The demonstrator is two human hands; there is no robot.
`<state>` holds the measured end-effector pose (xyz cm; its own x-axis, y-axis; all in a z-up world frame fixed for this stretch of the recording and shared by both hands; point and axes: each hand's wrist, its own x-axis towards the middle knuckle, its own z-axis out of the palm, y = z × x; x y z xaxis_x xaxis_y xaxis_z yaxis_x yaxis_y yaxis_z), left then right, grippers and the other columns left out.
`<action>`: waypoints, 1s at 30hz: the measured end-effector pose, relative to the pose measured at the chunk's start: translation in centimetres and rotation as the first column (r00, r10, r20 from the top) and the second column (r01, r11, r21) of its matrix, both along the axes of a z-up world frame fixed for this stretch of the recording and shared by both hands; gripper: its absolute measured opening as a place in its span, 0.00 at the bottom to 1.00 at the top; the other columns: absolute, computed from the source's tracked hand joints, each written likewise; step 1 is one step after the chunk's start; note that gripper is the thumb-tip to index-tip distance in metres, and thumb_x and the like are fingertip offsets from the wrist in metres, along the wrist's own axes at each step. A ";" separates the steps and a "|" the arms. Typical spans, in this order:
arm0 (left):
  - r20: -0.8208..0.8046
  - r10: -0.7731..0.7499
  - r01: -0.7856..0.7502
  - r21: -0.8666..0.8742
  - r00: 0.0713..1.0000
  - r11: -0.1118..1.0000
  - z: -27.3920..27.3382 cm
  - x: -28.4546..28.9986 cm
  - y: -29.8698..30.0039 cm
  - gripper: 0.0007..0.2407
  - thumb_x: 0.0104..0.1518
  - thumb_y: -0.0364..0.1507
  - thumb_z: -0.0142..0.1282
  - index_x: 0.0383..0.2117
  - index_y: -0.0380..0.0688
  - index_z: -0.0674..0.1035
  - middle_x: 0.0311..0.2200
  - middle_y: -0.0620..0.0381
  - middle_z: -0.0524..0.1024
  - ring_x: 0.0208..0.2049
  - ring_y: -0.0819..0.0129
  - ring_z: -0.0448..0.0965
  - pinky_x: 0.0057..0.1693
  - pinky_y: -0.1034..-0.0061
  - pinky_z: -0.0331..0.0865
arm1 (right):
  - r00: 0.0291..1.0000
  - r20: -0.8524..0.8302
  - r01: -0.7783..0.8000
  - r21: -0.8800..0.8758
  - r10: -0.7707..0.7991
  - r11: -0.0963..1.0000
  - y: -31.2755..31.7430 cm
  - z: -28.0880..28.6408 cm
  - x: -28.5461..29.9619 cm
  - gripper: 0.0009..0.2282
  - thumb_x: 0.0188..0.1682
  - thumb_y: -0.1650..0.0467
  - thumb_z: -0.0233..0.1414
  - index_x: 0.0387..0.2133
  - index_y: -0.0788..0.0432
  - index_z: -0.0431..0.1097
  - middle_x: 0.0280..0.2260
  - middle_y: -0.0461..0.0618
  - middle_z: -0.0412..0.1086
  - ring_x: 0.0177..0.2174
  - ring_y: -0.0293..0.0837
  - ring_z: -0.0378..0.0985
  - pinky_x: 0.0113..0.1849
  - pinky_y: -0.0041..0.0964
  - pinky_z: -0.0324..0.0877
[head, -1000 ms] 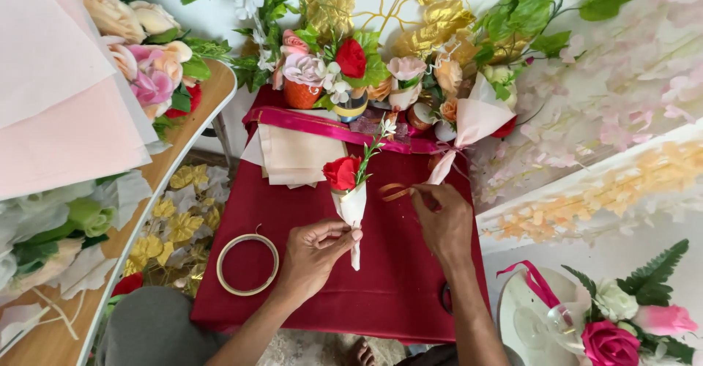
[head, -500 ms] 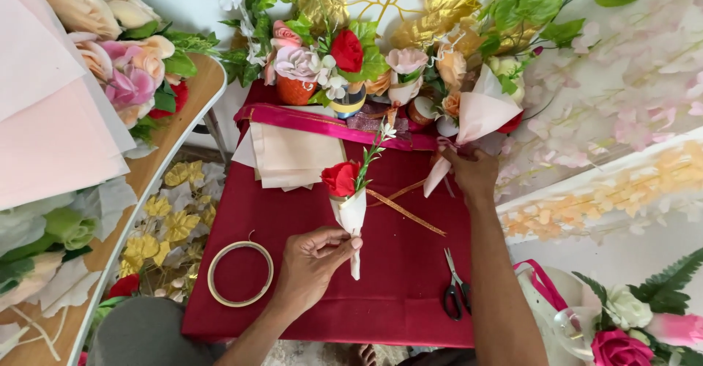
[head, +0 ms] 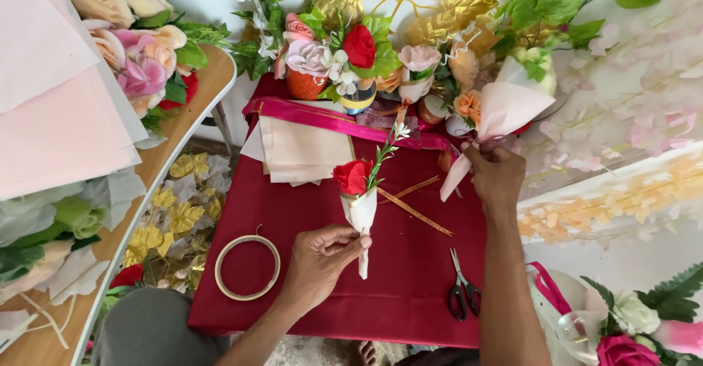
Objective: Wrapping a single red rose in white paper and securing it with a gold ribbon.
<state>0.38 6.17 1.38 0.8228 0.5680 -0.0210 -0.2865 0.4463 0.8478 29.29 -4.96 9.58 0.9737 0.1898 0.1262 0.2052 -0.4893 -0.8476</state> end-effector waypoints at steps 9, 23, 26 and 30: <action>-0.048 0.013 -0.014 -0.005 0.999 1.000 0.3 0.1 0.0 0.11 0.50 0.24 0.68 0.38 0.33 0.87 0.32 0.46 0.88 0.34 0.65 0.88 0.44 0.78 0.85 | 0.999 0.046 -0.002 -0.060 0.005 0.998 0.0 0.2 -5.4 0.12 0.50 0.67 0.64 0.22 0.61 0.73 0.18 0.48 0.69 0.20 0.38 0.68 0.20 0.33 0.71; -0.079 -0.003 0.007 0.049 0.997 0.999 0.7 0.0 0.0 0.10 0.51 0.26 0.68 0.38 0.37 0.88 0.31 0.50 0.88 0.33 0.68 0.87 0.45 0.78 0.85 | 0.920 0.358 -0.163 -0.022 0.160 0.986 4.8 -0.4 2.1 0.05 0.53 0.74 0.59 0.28 0.64 0.76 0.26 0.50 0.77 0.23 0.39 0.80 0.25 0.31 0.78; -0.067 -0.008 0.008 0.007 0.998 1.000 0.3 0.0 0.0 0.09 0.51 0.24 0.68 0.38 0.36 0.87 0.31 0.49 0.88 0.34 0.67 0.87 0.45 0.77 0.86 | 0.937 0.301 -0.171 -0.044 0.176 0.984 5.8 -1.6 3.1 0.09 0.54 0.73 0.58 0.24 0.60 0.72 0.23 0.47 0.76 0.23 0.37 0.80 0.26 0.30 0.75; -0.052 -0.013 0.013 0.010 0.999 1.000 0.3 0.1 0.0 0.09 0.52 0.24 0.67 0.38 0.36 0.87 0.31 0.50 0.87 0.34 0.69 0.86 0.45 0.78 0.85 | 0.963 0.206 -0.189 0.042 0.176 0.981 6.8 -2.1 3.5 0.11 0.54 0.71 0.59 0.22 0.59 0.70 0.23 0.45 0.72 0.22 0.36 0.78 0.24 0.27 0.74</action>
